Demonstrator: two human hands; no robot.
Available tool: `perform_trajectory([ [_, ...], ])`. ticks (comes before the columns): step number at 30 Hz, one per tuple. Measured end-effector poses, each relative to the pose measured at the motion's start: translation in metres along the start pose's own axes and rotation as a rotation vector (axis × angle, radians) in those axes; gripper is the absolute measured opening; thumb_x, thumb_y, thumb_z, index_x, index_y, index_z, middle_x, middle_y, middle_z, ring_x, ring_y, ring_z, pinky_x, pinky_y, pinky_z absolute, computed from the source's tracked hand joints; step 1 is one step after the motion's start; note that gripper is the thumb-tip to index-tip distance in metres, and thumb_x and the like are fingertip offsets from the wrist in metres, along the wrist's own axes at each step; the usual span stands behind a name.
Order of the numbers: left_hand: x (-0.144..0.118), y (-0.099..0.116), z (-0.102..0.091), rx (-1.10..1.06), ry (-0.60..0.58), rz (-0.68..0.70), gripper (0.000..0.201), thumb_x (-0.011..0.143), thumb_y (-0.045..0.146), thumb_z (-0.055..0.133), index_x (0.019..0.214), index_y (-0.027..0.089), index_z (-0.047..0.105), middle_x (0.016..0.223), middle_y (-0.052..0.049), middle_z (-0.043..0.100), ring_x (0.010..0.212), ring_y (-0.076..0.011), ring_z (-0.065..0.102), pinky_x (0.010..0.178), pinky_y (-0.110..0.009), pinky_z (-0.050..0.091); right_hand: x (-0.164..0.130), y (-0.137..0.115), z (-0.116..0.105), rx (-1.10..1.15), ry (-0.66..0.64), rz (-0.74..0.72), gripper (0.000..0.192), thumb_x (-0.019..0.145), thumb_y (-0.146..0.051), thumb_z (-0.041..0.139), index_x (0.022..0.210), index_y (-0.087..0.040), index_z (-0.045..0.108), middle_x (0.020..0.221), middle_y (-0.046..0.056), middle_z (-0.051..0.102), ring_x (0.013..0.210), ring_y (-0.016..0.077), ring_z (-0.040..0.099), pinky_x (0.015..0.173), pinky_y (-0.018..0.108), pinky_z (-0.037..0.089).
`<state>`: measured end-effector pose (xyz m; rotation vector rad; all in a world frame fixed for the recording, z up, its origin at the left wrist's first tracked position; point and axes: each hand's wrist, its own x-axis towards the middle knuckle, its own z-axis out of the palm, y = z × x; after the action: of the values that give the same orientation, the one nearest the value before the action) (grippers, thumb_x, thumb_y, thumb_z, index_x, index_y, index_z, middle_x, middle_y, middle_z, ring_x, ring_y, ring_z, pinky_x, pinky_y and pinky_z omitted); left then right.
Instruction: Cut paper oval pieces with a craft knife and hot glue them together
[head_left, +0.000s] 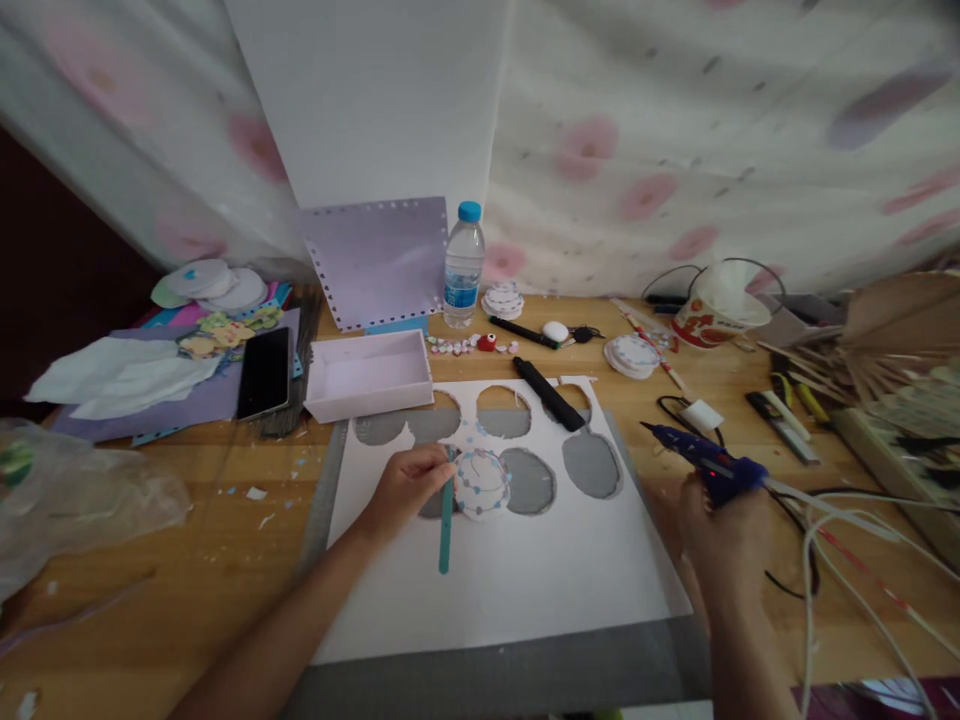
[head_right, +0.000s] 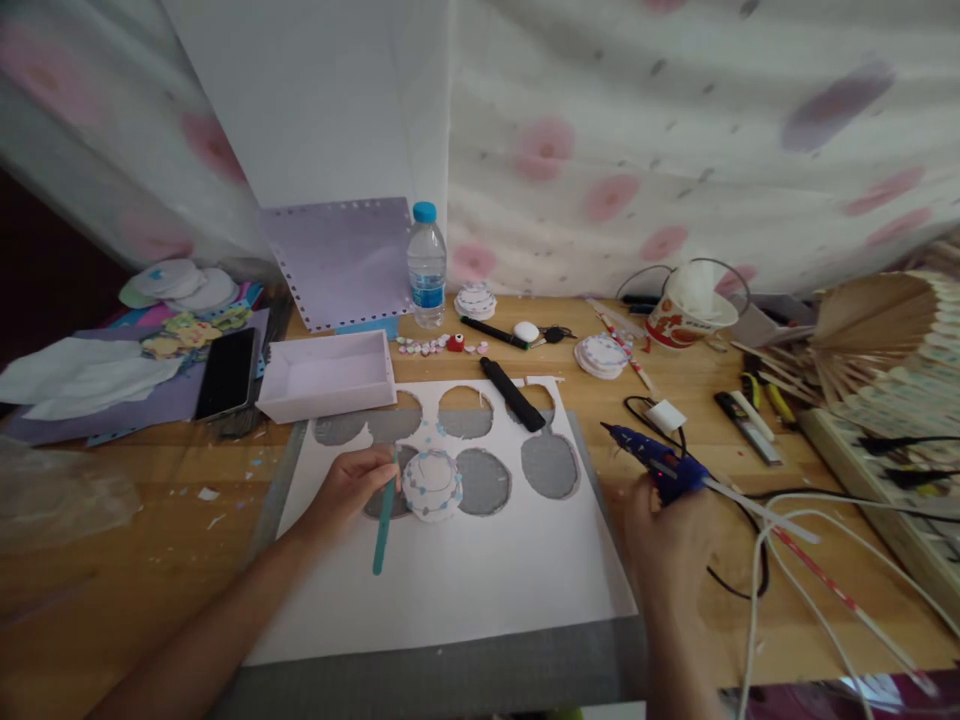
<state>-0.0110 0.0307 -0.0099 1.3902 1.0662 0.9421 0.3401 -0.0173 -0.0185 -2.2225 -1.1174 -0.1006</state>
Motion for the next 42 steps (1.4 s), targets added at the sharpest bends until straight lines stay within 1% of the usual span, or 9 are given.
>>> perform_trajectory([
  [2,0.001,-0.005,0.001,-0.006,-0.038,-0.008,0.03,0.08,0.03,0.054,0.054,0.016,0.059,0.058,0.001,0.051,0.061,-0.0128,0.048,0.061,-0.025,0.038,0.001,-0.023,-0.006,0.064,0.046,0.067,0.022,0.07,-0.041,0.064,0.076,-0.022,0.053,0.065,0.005,0.055,0.055,0.021,0.052,0.054,0.034,0.038],
  [5,0.0,-0.008,0.002,-0.011,-0.092,-0.017,0.031,0.08,0.03,0.056,0.054,0.015,0.061,0.059,0.0,0.052,0.061,-0.0126,0.05,0.06,-0.024,0.038,-0.005,-0.06,-0.003,0.159,0.083,0.104,0.031,0.065,-0.046,0.07,0.07,-0.024,0.05,0.063,0.003,0.055,0.055,0.0184,0.052,0.056,0.033,0.04],
  [7,0.0,-0.008,0.002,-0.024,-0.114,-0.032,0.031,0.081,0.03,0.056,0.054,0.015,0.061,0.06,0.0,0.053,0.059,-0.0122,0.05,0.057,-0.023,0.038,-0.016,-0.079,0.007,0.251,0.1,0.026,0.034,0.063,-0.047,0.072,0.067,-0.023,0.049,0.061,0.0,0.053,0.053,0.0174,0.051,0.054,0.032,0.04],
  [11,-0.001,-0.008,0.001,-0.063,-0.154,-0.037,0.03,0.081,0.028,0.057,0.054,0.015,0.06,0.06,0.0,0.05,0.055,-0.0107,0.047,0.051,-0.022,0.034,-0.045,-0.098,0.035,0.418,-0.064,-0.243,0.026,0.066,-0.038,0.07,0.064,-0.021,0.05,0.055,-0.002,0.053,0.047,0.0141,0.048,0.049,0.029,0.04],
  [15,-0.002,-0.013,-0.001,-0.054,-0.201,0.02,0.027,0.082,0.021,0.056,0.056,0.014,0.062,0.061,0.0,0.05,0.059,-0.0108,0.048,0.055,-0.022,0.035,-0.064,-0.096,0.053,0.471,-0.107,-0.383,0.017,0.067,-0.03,0.068,0.066,-0.02,0.053,0.054,-0.004,0.054,0.045,0.0127,0.048,0.047,0.026,0.04],
  [18,-0.003,-0.018,-0.003,-0.049,-0.214,0.043,0.025,0.082,0.018,0.056,0.057,0.013,0.061,0.062,0.0,0.05,0.06,-0.0108,0.049,0.057,-0.022,0.036,-0.069,-0.092,0.058,0.478,-0.123,-0.388,0.019,0.068,-0.027,0.067,0.064,-0.021,0.049,0.05,-0.006,0.051,0.043,0.012,0.047,0.044,0.024,0.038],
  [23,-0.004,-0.018,-0.004,-0.038,-0.233,0.055,0.026,0.083,0.017,0.056,0.057,0.013,0.061,0.062,0.0,0.05,0.06,-0.0111,0.048,0.058,-0.023,0.036,-0.07,-0.089,0.058,0.467,-0.129,-0.448,0.016,0.072,-0.025,0.066,0.069,-0.021,0.05,0.054,-0.005,0.052,0.046,0.013,0.049,0.046,0.025,0.04],
  [30,-0.004,-0.018,-0.004,-0.057,-0.24,0.04,0.024,0.081,0.015,0.056,0.058,0.013,0.062,0.063,-0.001,0.051,0.06,-0.011,0.048,0.056,-0.023,0.035,-0.068,-0.089,0.055,0.458,-0.178,-0.555,0.019,0.075,-0.025,0.067,0.09,-0.019,0.058,0.07,-0.001,0.061,0.053,0.0149,0.055,0.051,0.028,0.045],
  [42,-0.005,-0.017,-0.004,-0.053,-0.229,0.049,0.024,0.079,0.015,0.057,0.056,0.013,0.06,0.062,0.0,0.05,0.06,-0.0108,0.048,0.056,-0.023,0.035,-0.068,-0.088,0.057,0.447,-0.193,-0.589,0.015,0.077,-0.025,0.064,0.089,-0.02,0.056,0.073,0.001,0.062,0.058,0.0164,0.057,0.054,0.029,0.048],
])
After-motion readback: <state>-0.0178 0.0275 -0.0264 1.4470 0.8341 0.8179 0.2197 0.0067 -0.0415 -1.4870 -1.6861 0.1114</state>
